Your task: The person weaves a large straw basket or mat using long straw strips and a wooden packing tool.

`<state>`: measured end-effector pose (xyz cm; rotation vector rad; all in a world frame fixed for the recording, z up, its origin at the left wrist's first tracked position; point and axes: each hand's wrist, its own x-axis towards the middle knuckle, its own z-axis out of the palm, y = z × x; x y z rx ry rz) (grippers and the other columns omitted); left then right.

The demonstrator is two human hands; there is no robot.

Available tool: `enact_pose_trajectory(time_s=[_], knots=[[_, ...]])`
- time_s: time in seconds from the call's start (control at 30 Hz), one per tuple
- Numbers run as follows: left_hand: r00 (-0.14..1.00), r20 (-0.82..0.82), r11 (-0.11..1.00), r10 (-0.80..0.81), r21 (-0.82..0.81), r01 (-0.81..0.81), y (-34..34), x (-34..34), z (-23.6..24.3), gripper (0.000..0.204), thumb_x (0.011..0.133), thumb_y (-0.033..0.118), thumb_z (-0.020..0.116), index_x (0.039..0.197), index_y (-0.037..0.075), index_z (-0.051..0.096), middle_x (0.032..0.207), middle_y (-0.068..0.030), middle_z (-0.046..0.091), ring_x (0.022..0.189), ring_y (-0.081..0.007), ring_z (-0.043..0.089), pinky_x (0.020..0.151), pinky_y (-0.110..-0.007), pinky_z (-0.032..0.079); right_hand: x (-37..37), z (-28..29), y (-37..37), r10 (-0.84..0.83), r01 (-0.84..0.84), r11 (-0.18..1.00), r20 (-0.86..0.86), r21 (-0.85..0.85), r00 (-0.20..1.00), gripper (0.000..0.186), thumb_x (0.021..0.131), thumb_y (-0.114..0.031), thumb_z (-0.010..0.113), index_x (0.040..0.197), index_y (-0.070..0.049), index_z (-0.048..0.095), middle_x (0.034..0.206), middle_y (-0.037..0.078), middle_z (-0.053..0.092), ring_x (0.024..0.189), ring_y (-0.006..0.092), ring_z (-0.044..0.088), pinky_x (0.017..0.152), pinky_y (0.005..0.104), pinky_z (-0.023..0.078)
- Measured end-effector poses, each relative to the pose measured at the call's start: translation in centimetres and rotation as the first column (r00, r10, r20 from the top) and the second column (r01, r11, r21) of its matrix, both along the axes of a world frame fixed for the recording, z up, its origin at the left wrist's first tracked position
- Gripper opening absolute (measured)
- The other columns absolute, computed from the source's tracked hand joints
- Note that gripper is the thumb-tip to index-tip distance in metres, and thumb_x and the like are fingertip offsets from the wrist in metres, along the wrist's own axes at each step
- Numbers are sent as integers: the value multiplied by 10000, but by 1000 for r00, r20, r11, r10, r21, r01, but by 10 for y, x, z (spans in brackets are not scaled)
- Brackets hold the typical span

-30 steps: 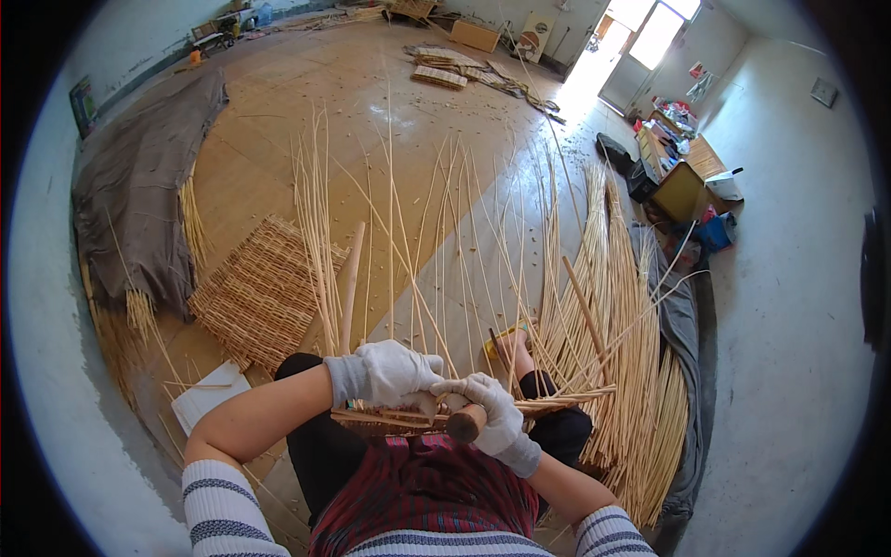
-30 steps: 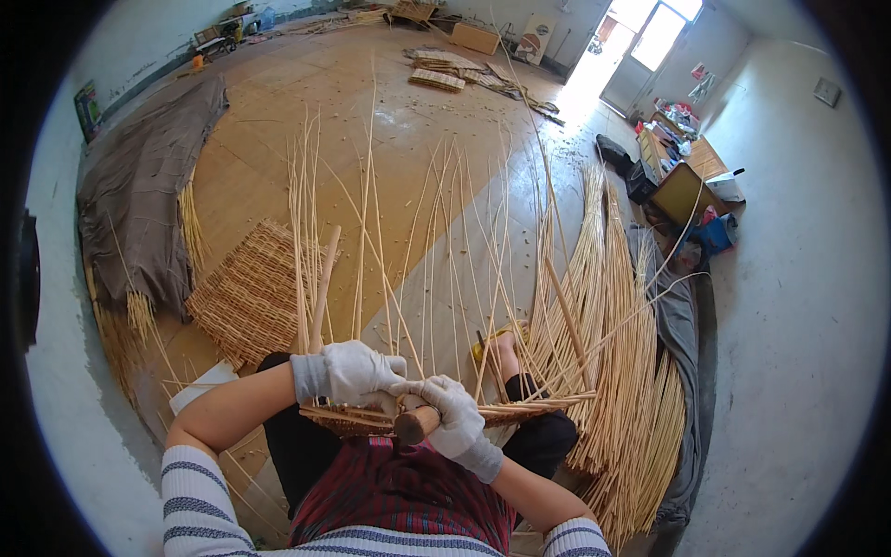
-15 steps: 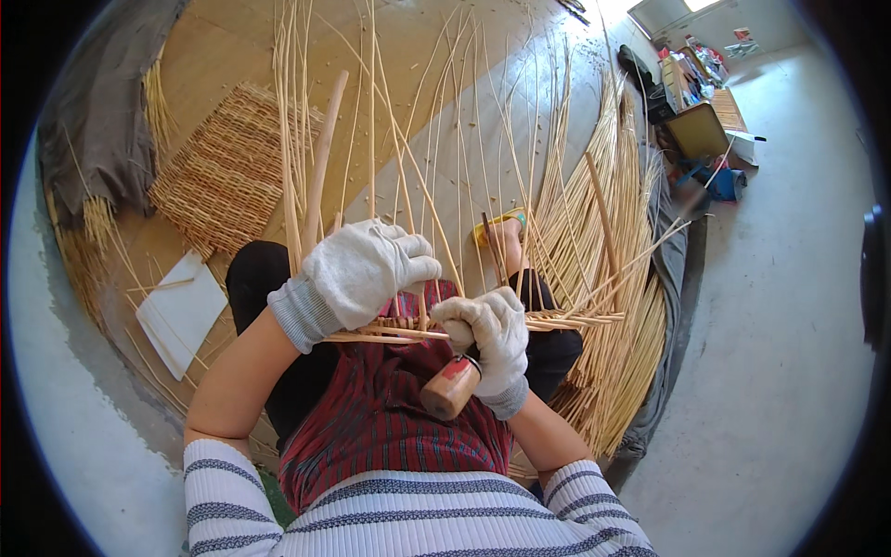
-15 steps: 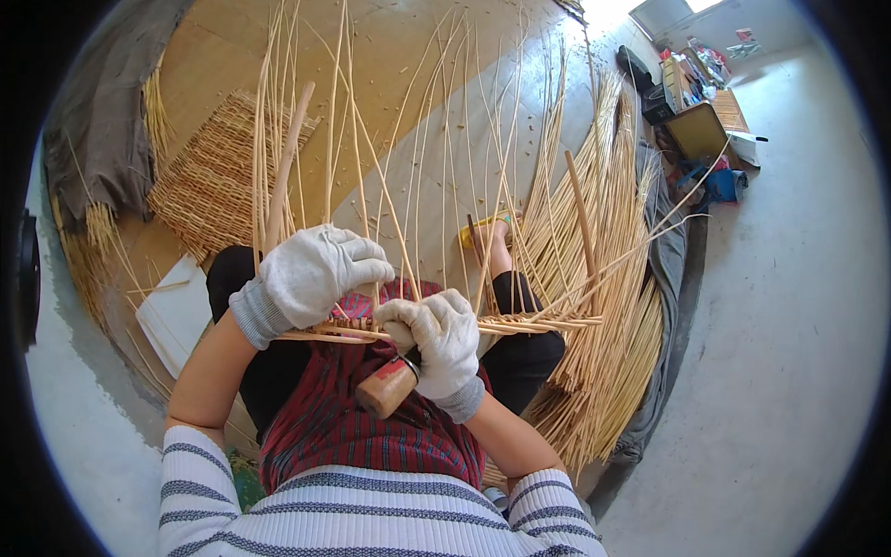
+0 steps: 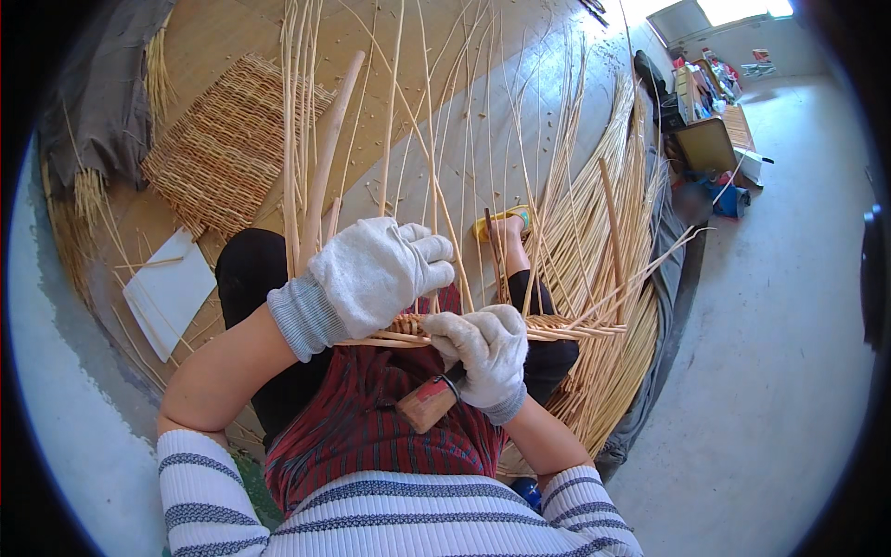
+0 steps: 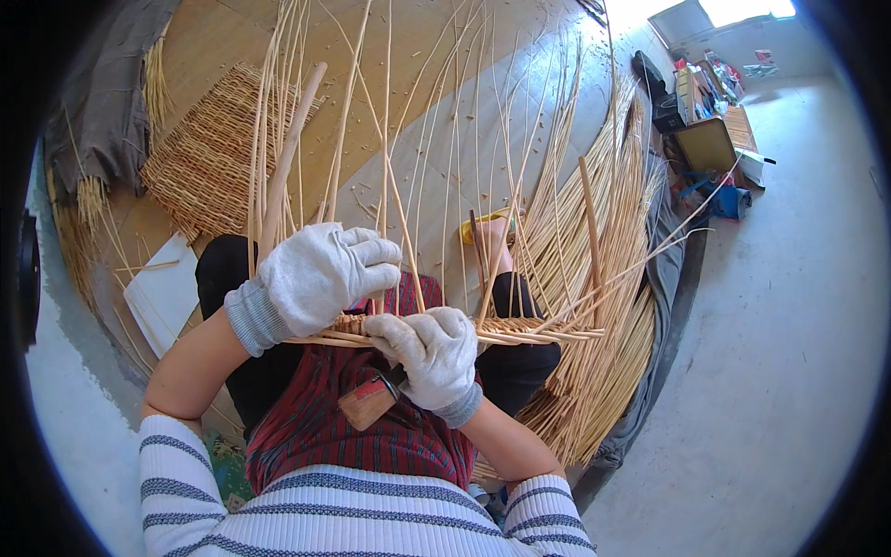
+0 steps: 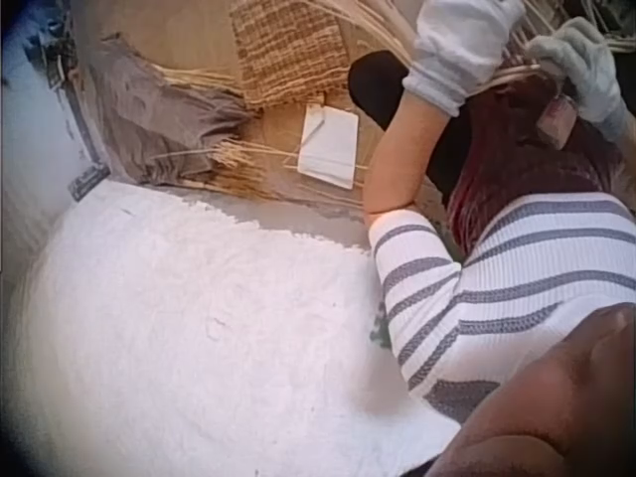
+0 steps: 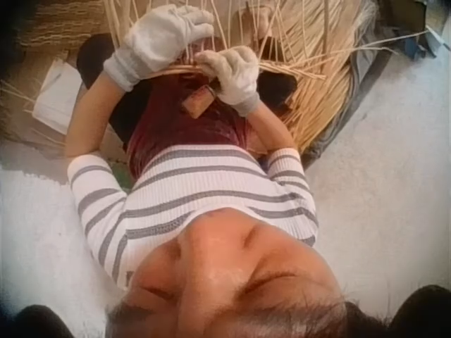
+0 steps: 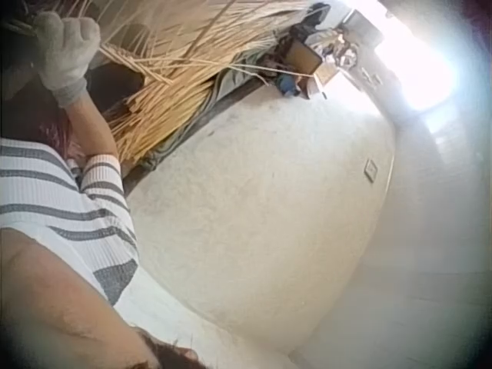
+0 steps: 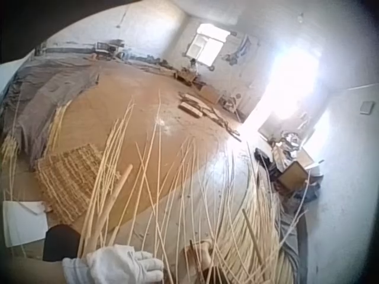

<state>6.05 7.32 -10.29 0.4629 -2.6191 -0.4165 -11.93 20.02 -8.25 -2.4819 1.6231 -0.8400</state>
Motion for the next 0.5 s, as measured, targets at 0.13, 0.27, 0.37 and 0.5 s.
enact_pose_trajectory(time_s=[0.13,0.27,0.37,0.5], knots=[[988,156,999,-19,41,13,-10,-2,15,201,835,280,624,981,143,647,1041,-20,638,933,-224,651,808,-371,480,1,4,-3,74,-71,994,-32,84,997,328,737,-170,768,1061,-169,711,839,0,589,793,238,575,731,391,454],[988,82,990,132,47,-136,-21,-5,7,200,828,305,660,951,149,638,966,-25,627,849,-239,639,775,-383,451,-16,11,-21,180,-147,962,-129,232,975,422,702,-200,727,1117,-155,670,839,15,574,830,262,579,736,409,459],[961,180,974,212,42,-223,-25,1,10,233,877,354,649,961,137,640,958,-43,627,854,-273,645,783,-399,456,-7,42,-16,99,-101,994,-65,-39,993,471,733,-249,792,1170,-145,650,983,58,607,958,269,601,836,410,473],[896,254,926,363,10,-378,-29,2,11,440,910,543,579,970,112,646,983,-101,627,876,-310,654,784,-451,477,-19,44,50,-394,280,855,195,436,898,368,856,-259,752,1113,-82,556,731,126,627,611,281,612,601,389,505]])
